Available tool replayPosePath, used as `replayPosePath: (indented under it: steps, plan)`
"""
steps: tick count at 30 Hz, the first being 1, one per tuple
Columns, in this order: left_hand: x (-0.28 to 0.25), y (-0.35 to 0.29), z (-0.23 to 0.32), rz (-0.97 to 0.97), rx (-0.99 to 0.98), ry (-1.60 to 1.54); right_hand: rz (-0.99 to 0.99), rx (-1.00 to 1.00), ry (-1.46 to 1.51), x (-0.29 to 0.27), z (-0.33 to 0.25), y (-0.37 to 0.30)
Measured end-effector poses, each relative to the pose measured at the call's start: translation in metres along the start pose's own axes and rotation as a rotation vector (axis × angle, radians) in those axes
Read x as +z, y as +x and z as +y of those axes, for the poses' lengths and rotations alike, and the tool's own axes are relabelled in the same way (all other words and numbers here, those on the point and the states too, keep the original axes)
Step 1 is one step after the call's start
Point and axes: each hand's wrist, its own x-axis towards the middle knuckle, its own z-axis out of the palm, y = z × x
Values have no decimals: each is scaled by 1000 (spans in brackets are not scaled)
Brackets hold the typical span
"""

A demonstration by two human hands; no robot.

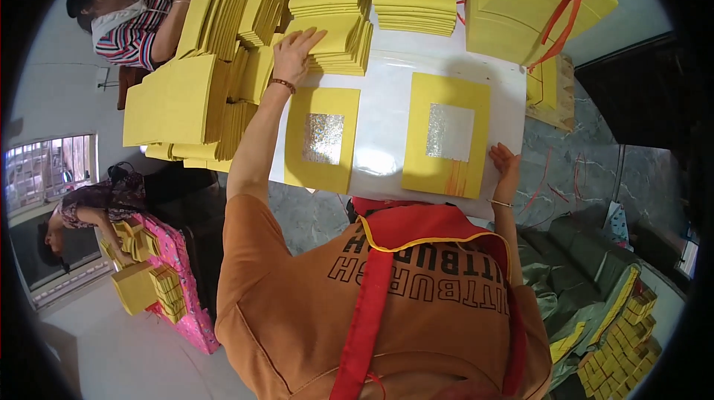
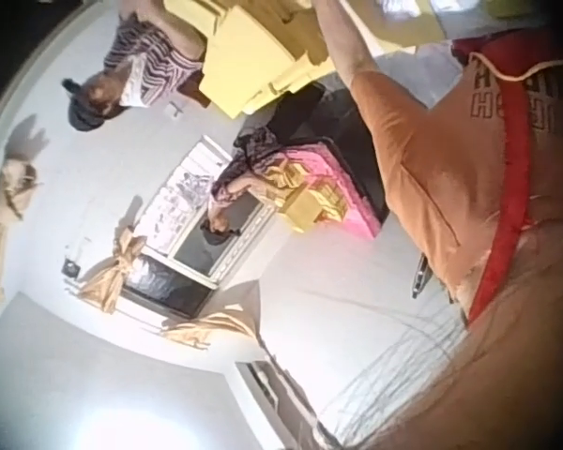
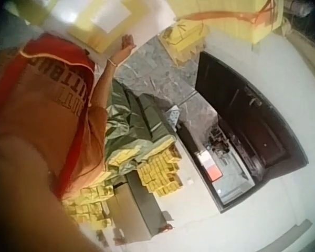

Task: Folding and stacking yellow paper sheets containing silver foil squares at a workstation.

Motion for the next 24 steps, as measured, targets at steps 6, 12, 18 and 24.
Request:
replayPosePath:
  steps: [6,12,18,24]
  plan:
    - [8,15,-5,-159,36,164,36,0,-75,10,-11,-3]
    - [22,0,-11,-343,18,142,8,-73,-119,11,-9,-6]
    - [10,4,-6,-453,57,170,-19,-34,-54,16,-27,-7]
    - [-4,12,-7,-493,68,171,-225,-700,-581,20,-33,-5]
